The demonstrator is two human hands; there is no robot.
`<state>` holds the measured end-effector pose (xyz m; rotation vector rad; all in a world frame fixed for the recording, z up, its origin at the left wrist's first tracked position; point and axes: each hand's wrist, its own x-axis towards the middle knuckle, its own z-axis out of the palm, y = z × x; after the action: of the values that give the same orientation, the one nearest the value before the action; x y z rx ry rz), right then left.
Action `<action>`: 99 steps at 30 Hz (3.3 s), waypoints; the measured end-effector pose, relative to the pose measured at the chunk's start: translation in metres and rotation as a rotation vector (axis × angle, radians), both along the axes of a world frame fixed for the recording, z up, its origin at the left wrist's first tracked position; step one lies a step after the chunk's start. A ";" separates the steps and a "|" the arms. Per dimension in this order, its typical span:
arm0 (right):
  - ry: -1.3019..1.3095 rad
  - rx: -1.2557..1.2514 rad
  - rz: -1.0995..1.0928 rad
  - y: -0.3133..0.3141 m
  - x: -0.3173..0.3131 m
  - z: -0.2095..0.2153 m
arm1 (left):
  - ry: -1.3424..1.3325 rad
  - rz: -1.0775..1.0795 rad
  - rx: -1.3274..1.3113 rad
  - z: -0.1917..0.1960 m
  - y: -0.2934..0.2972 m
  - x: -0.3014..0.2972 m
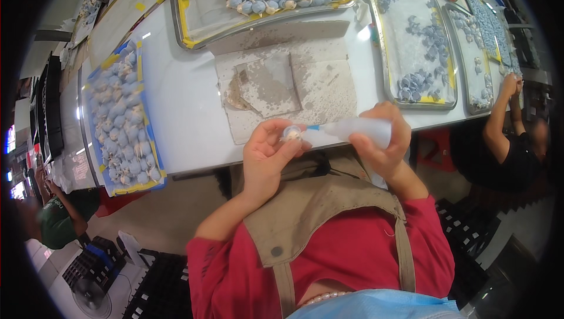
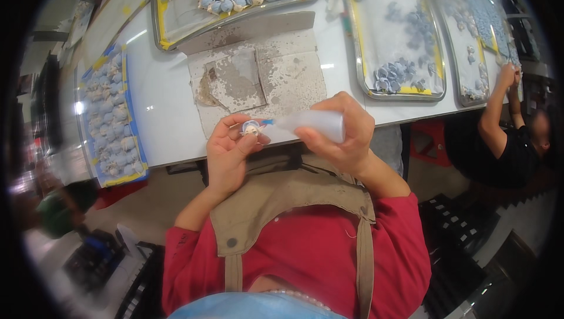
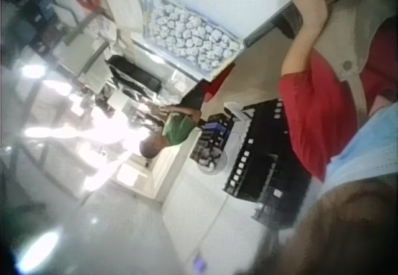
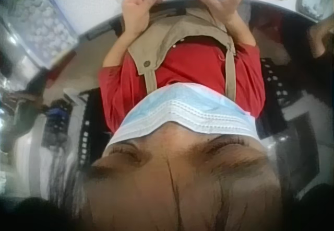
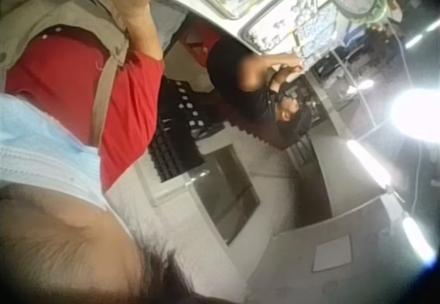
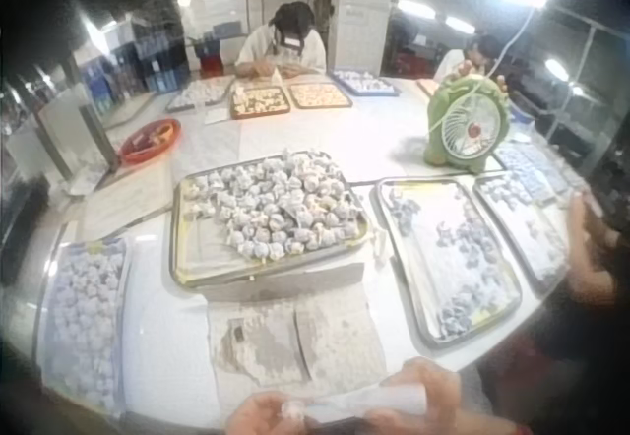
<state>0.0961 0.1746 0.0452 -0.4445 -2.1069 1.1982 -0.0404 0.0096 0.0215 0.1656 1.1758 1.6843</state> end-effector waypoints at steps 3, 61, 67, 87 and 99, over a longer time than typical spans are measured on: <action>0.032 -0.110 -0.206 0.003 -0.014 -0.011 | -0.091 0.002 -0.002 -0.004 0.001 -0.002; -0.098 0.179 0.140 -0.028 -0.014 -0.011 | 0.188 -0.027 0.114 -0.001 0.013 0.011; -0.136 0.147 0.121 -0.028 -0.013 -0.003 | 0.275 -0.115 0.076 -0.003 0.010 0.009; -0.123 -0.818 0.563 -0.011 -0.021 -0.015 | 0.572 -0.221 0.193 0.000 0.003 -0.002; -0.163 -0.776 0.533 -0.025 -0.028 -0.011 | 0.410 -0.175 0.328 -0.011 -0.008 -0.009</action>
<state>0.0677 0.1496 0.0344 -0.3177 -1.8704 2.3754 -0.0497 0.0013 0.0107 0.8269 1.1285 1.7222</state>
